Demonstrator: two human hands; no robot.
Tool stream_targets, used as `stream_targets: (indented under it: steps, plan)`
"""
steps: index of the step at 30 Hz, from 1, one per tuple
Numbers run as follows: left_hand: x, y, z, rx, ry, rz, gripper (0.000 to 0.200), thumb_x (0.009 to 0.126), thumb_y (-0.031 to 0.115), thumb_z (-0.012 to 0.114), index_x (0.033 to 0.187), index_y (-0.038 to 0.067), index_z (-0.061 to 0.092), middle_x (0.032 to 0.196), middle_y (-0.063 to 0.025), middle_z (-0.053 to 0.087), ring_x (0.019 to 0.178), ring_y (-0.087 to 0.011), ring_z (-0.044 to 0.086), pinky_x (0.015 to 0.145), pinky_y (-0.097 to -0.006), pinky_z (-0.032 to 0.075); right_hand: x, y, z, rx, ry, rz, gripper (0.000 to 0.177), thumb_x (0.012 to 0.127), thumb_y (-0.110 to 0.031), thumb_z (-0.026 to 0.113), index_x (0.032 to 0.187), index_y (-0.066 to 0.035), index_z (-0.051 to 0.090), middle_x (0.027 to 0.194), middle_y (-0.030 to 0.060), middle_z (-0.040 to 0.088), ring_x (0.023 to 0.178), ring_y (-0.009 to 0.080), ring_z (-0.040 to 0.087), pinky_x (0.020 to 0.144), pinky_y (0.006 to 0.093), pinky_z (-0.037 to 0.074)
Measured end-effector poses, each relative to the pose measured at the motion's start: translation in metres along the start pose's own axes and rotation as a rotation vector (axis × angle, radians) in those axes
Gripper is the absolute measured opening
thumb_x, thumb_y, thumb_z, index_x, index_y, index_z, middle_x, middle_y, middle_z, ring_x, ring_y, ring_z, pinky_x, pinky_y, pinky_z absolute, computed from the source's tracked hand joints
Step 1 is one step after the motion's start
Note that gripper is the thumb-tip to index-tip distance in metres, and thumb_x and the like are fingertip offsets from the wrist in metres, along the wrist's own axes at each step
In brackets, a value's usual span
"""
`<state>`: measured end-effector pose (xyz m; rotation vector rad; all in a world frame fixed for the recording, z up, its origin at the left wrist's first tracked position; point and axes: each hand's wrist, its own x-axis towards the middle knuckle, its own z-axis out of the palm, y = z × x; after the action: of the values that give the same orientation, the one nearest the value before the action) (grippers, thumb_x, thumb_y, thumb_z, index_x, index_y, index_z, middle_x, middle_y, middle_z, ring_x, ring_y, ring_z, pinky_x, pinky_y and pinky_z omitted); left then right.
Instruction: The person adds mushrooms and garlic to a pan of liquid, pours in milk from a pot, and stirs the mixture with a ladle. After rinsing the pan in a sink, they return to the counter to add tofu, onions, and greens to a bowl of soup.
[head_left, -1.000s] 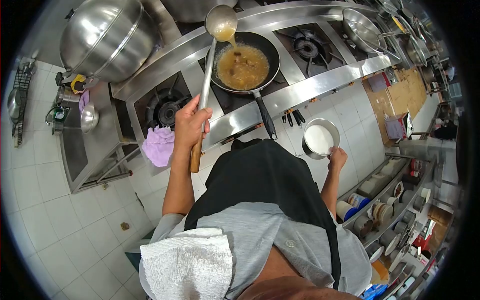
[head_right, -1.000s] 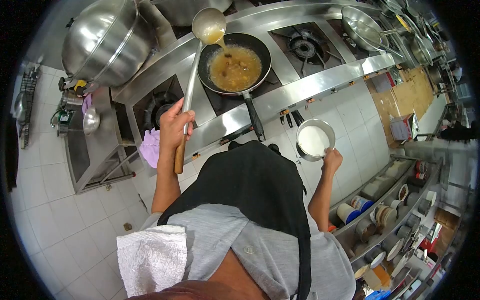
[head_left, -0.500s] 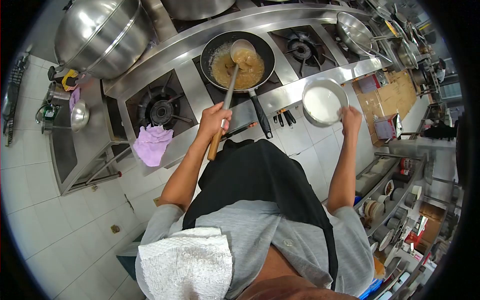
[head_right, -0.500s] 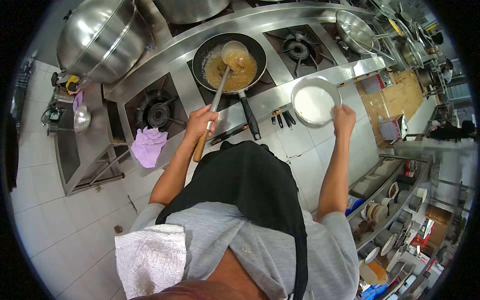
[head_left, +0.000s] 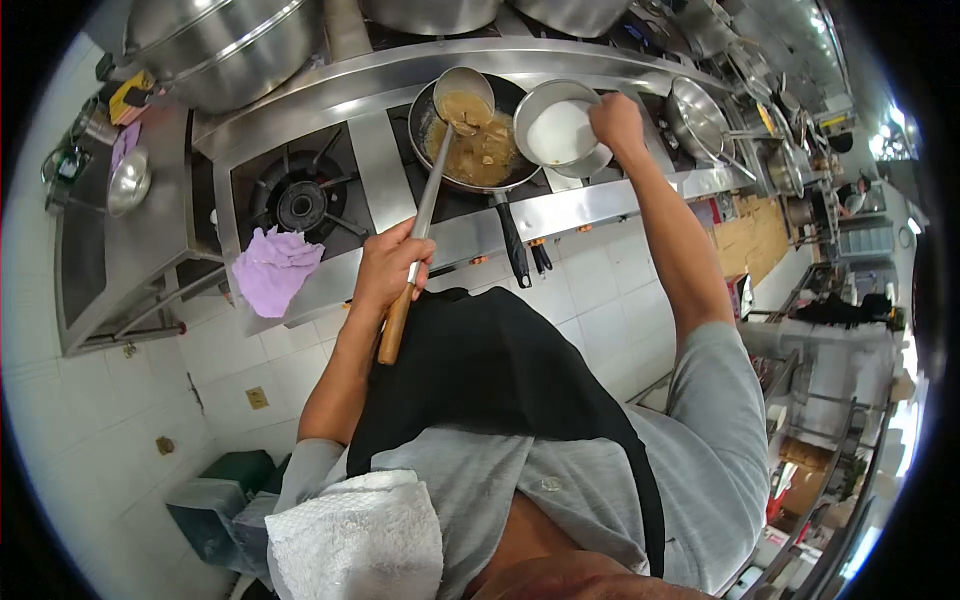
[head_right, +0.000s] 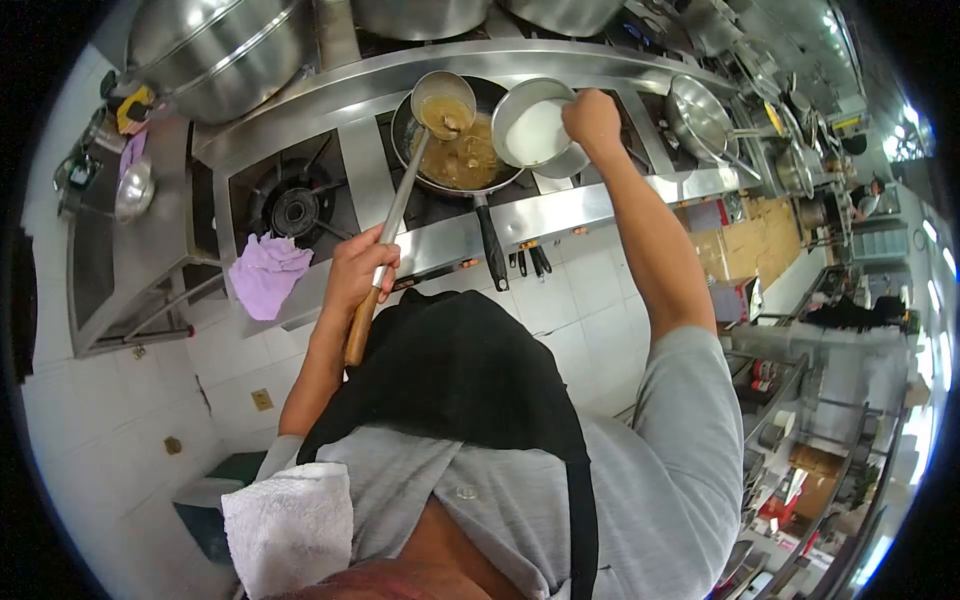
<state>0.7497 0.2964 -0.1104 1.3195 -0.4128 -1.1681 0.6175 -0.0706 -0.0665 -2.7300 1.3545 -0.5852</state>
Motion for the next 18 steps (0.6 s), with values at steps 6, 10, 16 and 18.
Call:
stream_targets:
  steps: [6,10,16,18]
  plan:
    - [-0.013,-0.012,-0.023,-0.068,0.022,0.052,0.028,0.081,0.011,0.057,0.106,-0.002,0.060,0.067,-0.0019,0.054,0.043,-0.0077,0.051,0.034,-0.0232,0.040,0.034,-0.067,0.022,-0.210,-0.122,-0.174,0.019,0.075,-0.013,0.057,0.083,0.001,0.067,0.091,0.0259,0.065,0.087,0.0411,0.064,0.078,0.0454,0.052]
    - [-0.018,-0.022,-0.033,-0.106,0.046,0.036,0.032,0.081,0.012,0.058,0.109,-0.002,0.060,0.066,-0.0022,0.054,0.043,-0.0084,0.052,0.034,-0.0240,0.039,0.048,-0.094,0.025,-0.326,-0.147,-0.272,0.020,0.075,-0.012,0.057,0.085,0.002,0.067,0.095,0.0249,0.065,0.087,0.0403,0.065,0.078,0.0447,0.053]
    - [-0.019,-0.035,-0.045,-0.090,0.034,0.033,0.033,0.081,0.013,0.059,0.110,-0.001,0.059,0.064,-0.0025,0.054,0.043,-0.0096,0.052,0.034,-0.0257,0.039,0.066,-0.112,0.011,-0.403,-0.077,-0.376,0.020,0.076,-0.011,0.057,0.086,0.004,0.067,0.096,0.0239,0.064,0.088,0.0402,0.065,0.078,0.0447,0.053]
    - [-0.018,-0.036,-0.049,-0.096,0.021,0.036,0.029,0.080,0.013,0.059,0.106,-0.001,0.060,0.064,-0.0027,0.054,0.042,-0.0099,0.052,0.034,-0.0259,0.039,0.070,-0.113,0.003,-0.391,-0.040,-0.382,0.020,0.077,-0.011,0.056,0.085,0.004,0.067,0.097,0.0239,0.064,0.089,0.0396,0.065,0.079,0.0444,0.053]
